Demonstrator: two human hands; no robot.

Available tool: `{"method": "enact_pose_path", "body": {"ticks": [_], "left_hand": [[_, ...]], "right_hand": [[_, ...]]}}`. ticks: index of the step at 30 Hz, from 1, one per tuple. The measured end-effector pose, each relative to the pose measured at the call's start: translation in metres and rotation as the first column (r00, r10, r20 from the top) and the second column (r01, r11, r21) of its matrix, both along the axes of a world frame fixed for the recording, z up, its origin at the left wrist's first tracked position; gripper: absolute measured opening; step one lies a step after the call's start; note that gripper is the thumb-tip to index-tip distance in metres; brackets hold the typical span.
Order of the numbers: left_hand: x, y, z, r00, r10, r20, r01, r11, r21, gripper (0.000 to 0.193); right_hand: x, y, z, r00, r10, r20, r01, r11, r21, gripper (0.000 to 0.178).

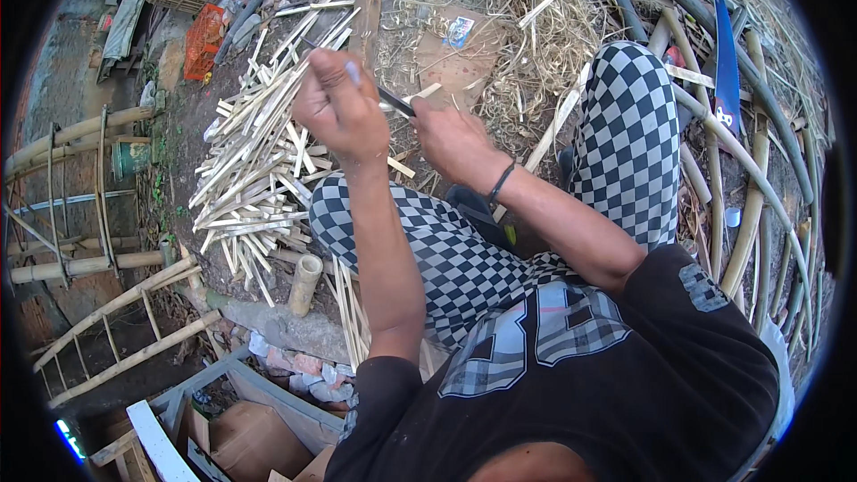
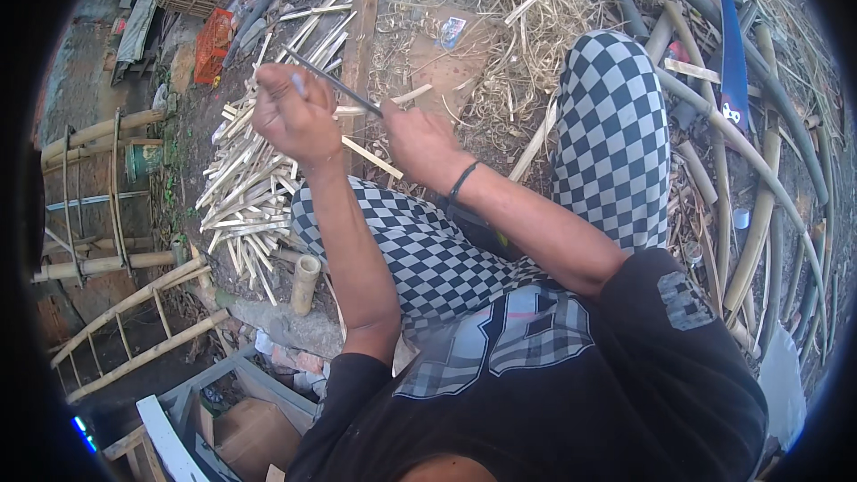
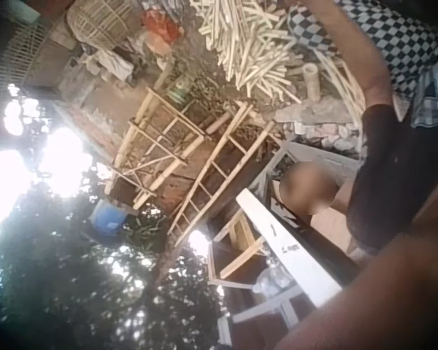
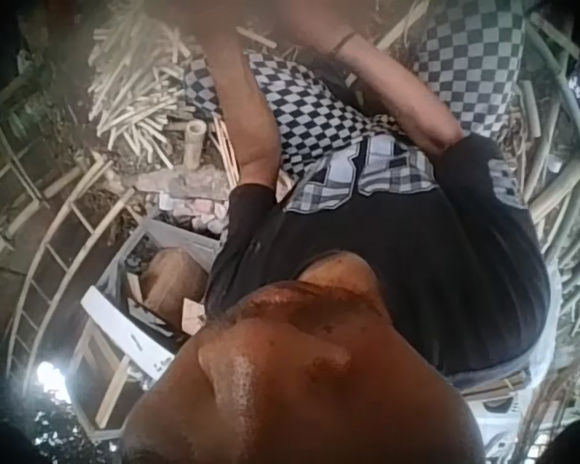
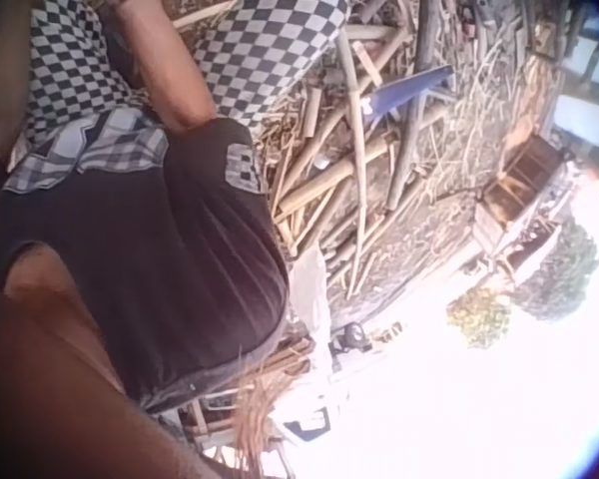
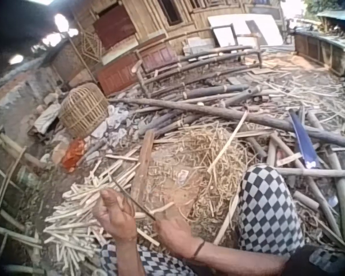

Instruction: Shaving and stripping thin pieces of bamboo using a machete while sitting on the ground.

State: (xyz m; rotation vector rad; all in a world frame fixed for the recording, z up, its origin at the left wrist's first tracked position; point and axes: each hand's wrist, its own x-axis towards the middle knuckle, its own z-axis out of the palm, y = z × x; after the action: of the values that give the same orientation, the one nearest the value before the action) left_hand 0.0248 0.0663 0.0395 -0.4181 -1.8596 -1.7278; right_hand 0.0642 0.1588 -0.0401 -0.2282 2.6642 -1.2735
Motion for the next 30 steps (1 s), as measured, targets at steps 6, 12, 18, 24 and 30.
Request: {"method": "enact_pose_path", "body": {"ticks": [6,12,18,24,30], "left_hand": [[-0.002,-0.013,0.006,0.993,-0.100,0.058,0.089,0.983,0.159,0.051],[0.003,-0.028,0.010,0.993,-0.107,0.054,0.095,0.977,0.192,0.051],[0.002,-0.028,0.015,0.991,-0.090,0.103,0.066,0.974,0.216,0.051],[0.006,-0.039,0.013,0.995,-0.046,0.085,0.028,0.979,0.203,0.051],[0.009,-0.044,0.014,0.991,-0.114,0.064,0.097,0.970,0.222,0.051]], "right_hand": [[-0.012,0.016,0.000,0.981,-0.098,-0.168,0.068,0.982,-0.177,0.023],[-0.003,0.025,0.062,0.944,-0.285,-0.167,0.182,0.870,-0.458,0.023],[-0.004,0.006,-0.001,0.992,-0.115,-0.050,0.096,0.954,-0.284,0.021],[-0.004,0.023,0.058,0.986,-0.139,-0.091,0.097,0.927,-0.361,0.024],[0.000,-0.005,0.001,0.990,-0.092,-0.107,0.064,0.968,-0.243,0.022]]}}
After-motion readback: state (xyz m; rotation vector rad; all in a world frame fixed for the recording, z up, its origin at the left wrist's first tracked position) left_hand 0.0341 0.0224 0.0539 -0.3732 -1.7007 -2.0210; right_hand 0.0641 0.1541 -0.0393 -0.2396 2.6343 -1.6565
